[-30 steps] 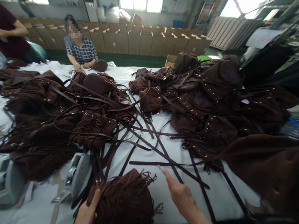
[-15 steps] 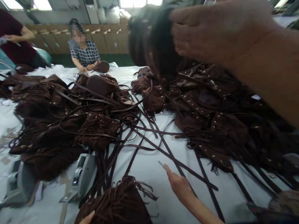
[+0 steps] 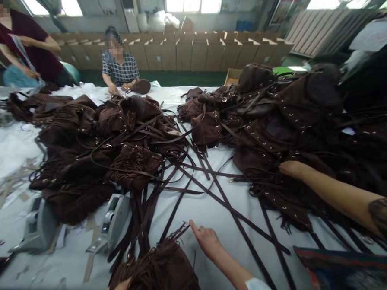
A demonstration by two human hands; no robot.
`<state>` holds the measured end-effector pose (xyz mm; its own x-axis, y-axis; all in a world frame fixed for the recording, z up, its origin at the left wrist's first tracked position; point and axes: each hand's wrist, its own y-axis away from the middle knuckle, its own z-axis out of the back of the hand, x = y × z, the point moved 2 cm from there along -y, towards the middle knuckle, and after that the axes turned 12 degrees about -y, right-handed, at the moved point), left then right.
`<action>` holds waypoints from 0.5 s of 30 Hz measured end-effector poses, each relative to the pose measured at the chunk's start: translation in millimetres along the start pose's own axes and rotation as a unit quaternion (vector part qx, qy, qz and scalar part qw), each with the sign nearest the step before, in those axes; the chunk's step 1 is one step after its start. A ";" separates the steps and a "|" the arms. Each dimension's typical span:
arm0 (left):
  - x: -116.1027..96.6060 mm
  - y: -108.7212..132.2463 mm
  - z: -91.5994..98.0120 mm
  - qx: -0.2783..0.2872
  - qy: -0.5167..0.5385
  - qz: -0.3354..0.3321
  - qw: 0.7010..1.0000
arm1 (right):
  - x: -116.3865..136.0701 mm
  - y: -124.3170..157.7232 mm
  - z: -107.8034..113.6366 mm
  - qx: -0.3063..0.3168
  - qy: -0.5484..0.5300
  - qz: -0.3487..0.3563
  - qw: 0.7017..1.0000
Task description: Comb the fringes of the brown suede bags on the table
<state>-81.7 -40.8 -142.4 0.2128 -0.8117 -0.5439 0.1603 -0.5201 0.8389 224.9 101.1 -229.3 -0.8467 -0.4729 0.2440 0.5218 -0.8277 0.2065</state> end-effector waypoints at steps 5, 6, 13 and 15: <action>-32.1 1.6 3.5 0.043 -0.368 -0.153 0.916 | -7.3 -2.7 34.4 -0.011 0.040 -0.004 0.999; -42.8 0.3 5.4 0.005 -0.467 -0.150 0.871 | -7.5 -2.9 43.5 -0.030 0.053 0.001 0.998; -129.9 -40.3 -91.3 -0.015 -0.505 -0.381 0.774 | -6.5 -2.9 100.0 -0.177 0.122 0.059 0.975; -135.4 -51.8 -137.3 0.063 -0.468 -0.412 0.780 | -4.6 -0.9 106.8 -0.191 0.130 0.072 0.970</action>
<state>13.6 132.5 -115.0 -0.7173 0.0030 -0.6968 -0.2376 -0.9411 0.2406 239.5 136.4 -129.4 -0.7913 -0.6113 -0.0125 0.6020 -0.7754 -0.1907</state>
